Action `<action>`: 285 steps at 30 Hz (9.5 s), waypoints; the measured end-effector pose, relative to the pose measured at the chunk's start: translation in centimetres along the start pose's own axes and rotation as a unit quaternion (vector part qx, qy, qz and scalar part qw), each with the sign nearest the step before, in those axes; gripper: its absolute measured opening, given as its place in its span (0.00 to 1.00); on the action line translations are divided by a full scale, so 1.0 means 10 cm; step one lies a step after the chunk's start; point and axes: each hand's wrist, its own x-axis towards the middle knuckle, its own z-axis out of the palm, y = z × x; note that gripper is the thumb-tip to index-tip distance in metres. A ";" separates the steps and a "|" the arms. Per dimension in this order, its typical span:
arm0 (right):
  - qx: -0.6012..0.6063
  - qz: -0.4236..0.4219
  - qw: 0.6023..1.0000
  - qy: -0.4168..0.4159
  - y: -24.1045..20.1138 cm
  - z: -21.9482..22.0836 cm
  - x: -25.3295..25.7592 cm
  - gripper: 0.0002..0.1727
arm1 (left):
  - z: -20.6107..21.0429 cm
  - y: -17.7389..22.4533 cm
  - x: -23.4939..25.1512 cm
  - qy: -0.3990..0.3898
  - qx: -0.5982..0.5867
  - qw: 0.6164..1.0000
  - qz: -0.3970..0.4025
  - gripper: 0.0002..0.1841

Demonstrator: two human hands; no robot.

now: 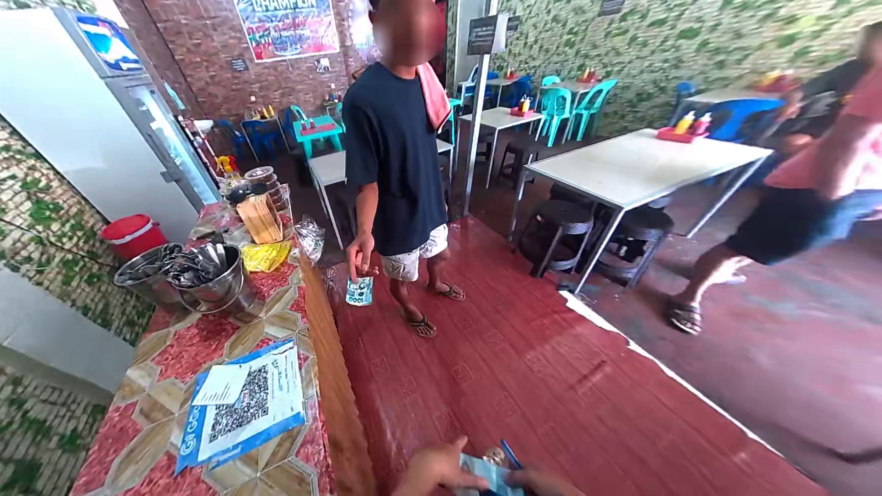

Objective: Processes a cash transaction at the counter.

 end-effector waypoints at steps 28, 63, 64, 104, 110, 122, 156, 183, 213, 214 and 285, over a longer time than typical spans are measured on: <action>0.136 -0.038 0.959 0.246 -0.70 0.44 -0.09 0.07 | -0.64 -0.05 -0.21 0.230 -0.164 0.958 0.055 0.18; 0.122 -0.131 0.959 0.221 -0.97 0.26 -0.56 0.16 | -0.65 -0.05 -0.31 0.258 -0.484 0.823 0.147 0.08; 0.156 -0.136 0.954 0.216 -0.98 0.28 -0.55 0.17 | -0.66 -0.05 -0.32 0.259 -0.489 0.820 0.146 0.08; 0.200 -0.135 0.967 0.087 -1.14 0.13 -0.46 0.14 | -0.70 -0.16 -0.24 0.262 -0.497 0.817 0.127 0.10; 0.211 -0.142 0.963 0.092 -1.23 0.13 -0.44 0.14 | -0.66 -0.17 -0.26 0.222 -0.505 0.826 0.117 0.27; 0.205 -0.130 0.957 0.158 -1.08 0.22 -0.67 0.15 | -0.63 0.01 -0.36 0.195 -0.518 0.826 0.105 0.14; 0.093 -0.084 0.961 0.247 -1.13 0.14 -0.68 0.06 | -0.53 0.07 -0.37 0.247 -0.431 0.859 0.128 0.12; 0.065 -0.075 0.968 0.230 -1.17 0.12 -0.63 0.06 | -0.54 0.05 -0.38 0.264 -0.404 0.867 0.123 0.13; 0.048 -0.086 0.965 0.244 -1.21 0.10 -0.65 0.09 | -0.52 0.05 -0.34 0.271 -0.402 0.867 0.116 0.12; 0.047 -0.084 0.964 0.246 -1.20 0.10 -0.65 0.09 | -0.52 0.05 -0.34 0.271 -0.401 0.867 0.115 0.12; 0.047 -0.065 0.967 0.241 -1.04 0.07 -0.63 0.10 | -0.47 0.06 -0.34 0.268 -0.374 0.879 0.122 0.13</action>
